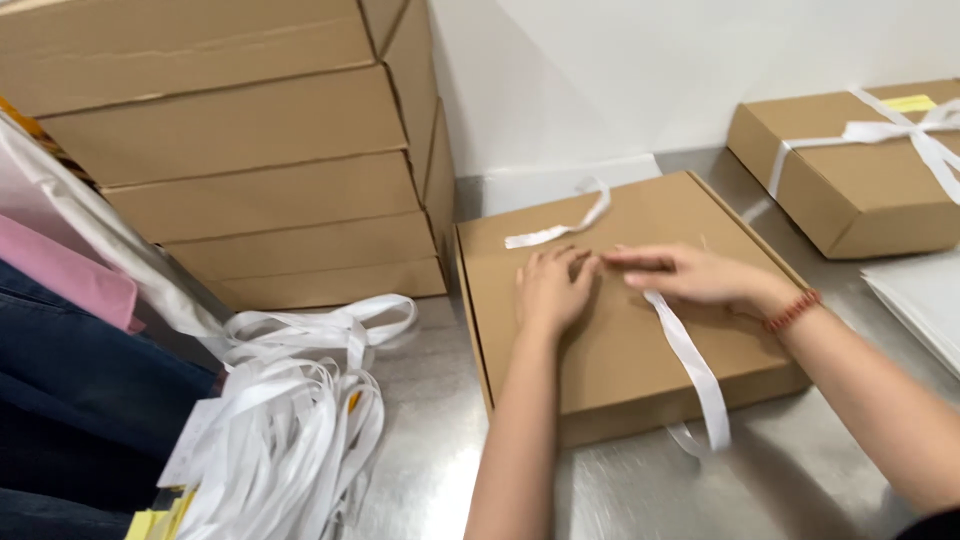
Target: Unpacking a garment from a shipping box and plastic sleeve to hang it on a clothing rack.
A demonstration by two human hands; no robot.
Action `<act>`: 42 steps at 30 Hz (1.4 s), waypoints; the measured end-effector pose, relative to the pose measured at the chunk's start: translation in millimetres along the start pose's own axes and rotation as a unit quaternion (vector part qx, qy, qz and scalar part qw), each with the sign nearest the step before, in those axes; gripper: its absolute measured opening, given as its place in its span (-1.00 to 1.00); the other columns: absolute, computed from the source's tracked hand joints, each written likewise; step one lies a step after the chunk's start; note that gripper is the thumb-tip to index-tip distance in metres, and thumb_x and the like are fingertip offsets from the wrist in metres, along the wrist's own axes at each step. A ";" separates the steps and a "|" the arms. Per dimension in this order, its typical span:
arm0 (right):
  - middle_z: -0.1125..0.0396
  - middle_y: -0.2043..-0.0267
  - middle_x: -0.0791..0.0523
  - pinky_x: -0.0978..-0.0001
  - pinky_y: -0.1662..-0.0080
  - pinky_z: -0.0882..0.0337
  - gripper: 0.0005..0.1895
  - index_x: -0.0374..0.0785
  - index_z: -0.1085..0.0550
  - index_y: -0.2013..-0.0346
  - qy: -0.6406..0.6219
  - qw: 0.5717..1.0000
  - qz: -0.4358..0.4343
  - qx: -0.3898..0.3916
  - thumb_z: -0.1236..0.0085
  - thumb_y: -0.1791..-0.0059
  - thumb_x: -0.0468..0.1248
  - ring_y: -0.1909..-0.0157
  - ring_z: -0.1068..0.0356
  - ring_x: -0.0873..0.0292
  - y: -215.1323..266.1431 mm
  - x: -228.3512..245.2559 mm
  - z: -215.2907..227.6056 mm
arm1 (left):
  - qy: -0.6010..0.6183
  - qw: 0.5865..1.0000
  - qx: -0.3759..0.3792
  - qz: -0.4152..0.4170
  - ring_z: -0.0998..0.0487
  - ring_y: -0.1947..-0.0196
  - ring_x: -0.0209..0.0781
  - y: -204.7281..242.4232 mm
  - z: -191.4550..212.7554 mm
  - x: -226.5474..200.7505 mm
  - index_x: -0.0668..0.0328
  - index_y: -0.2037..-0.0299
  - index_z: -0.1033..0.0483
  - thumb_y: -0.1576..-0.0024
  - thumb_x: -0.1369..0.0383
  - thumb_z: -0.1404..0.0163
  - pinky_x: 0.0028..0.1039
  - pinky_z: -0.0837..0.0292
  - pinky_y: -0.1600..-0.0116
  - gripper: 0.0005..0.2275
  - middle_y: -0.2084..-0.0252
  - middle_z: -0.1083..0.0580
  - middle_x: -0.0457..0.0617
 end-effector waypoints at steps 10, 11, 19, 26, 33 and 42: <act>-0.74 0.25 -0.22 0.14 0.26 -0.70 -0.50 -0.30 -0.64 -0.19 -0.172 0.975 -0.069 -0.123 -0.02 -0.04 -0.16 0.41 -0.74 -0.13 171.3 -42.5 -16.2 | -0.069 0.996 0.058 0.020 -0.21 -0.50 -0.12 21.2 16.8 -32.3 -0.28 -0.21 -0.59 -0.28 0.01 0.09 -0.01 0.00 -0.54 -0.64 -0.46 -0.37 -0.24; -0.68 0.27 -0.12 0.27 0.19 -0.64 -0.62 -0.32 -0.61 -0.13 -0.127 0.966 -0.026 -0.225 0.00 -0.11 -0.25 0.32 -0.68 0.00 180.1 -43.9 -19.4 | -0.119 0.992 0.039 -0.007 -0.23 -0.49 -0.08 21.6 11.7 -29.6 -0.27 -0.26 -0.55 -0.27 0.00 0.09 -0.05 -0.07 -0.49 -0.61 -0.47 -0.36 -0.20; -0.16 -0.17 0.17 0.01 -0.29 -0.15 -0.56 0.01 -0.57 -0.17 0.320 0.824 0.123 -0.452 -0.44 -0.02 -0.06 -0.26 -0.15 0.01 195.3 -90.0 -70.7 | -0.299 0.924 -0.102 -0.217 -0.66 -0.07 -0.02 52.5 -8.0 -27.5 -0.21 0.09 -0.71 -0.32 0.29 0.05 -0.15 -0.62 -0.02 -0.79 0.02 -0.65 -0.12; 0.01 -0.56 0.03 -0.67 -0.43 0.37 0.03 0.14 -0.22 -0.52 0.404 0.846 0.107 -0.331 -0.46 0.22 -0.16 -0.64 0.18 -0.21 181.8 -69.0 -95.6 | -0.267 0.954 -0.057 -0.125 -0.68 0.03 -0.03 147.2 55.9 -42.8 -0.23 0.08 -0.72 -0.30 0.05 0.03 -0.06 -0.56 -0.05 -0.75 0.11 -0.66 -0.14; -0.04 -0.55 0.01 -0.72 -0.41 0.40 -0.04 0.13 -0.24 -0.49 0.423 0.823 0.146 -0.351 -0.45 0.18 -0.19 -0.62 0.07 -0.20 178.3 -61.3 -103.0 | 0.267 0.933 -0.202 0.132 -0.19 -0.49 0.50 221.3 79.9 0.0 0.16 -0.42 -0.34 -0.41 0.08 0.17 0.32 -0.08 -0.48 -0.53 -0.47 -0.26 0.37; -0.13 -0.49 0.04 -0.66 -0.44 0.47 -0.03 0.08 -0.31 -0.48 0.423 0.817 0.144 -0.364 -0.44 0.21 0.03 -0.54 -0.03 -0.18 165.7 -71.7 -100.2 | 0.514 0.838 -0.054 0.173 0.44 -0.60 0.56 229.7 94.1 -32.3 0.16 -0.64 0.31 -0.30 -0.13 0.14 0.26 0.49 -0.56 -0.14 -0.59 0.37 0.58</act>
Point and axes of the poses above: each hand's wrist, its own y-axis away from the middle knuckle, its own z-axis out of the back of the hand, x = y × z, the point moved 2 cm from there along -y, towards the middle knuckle
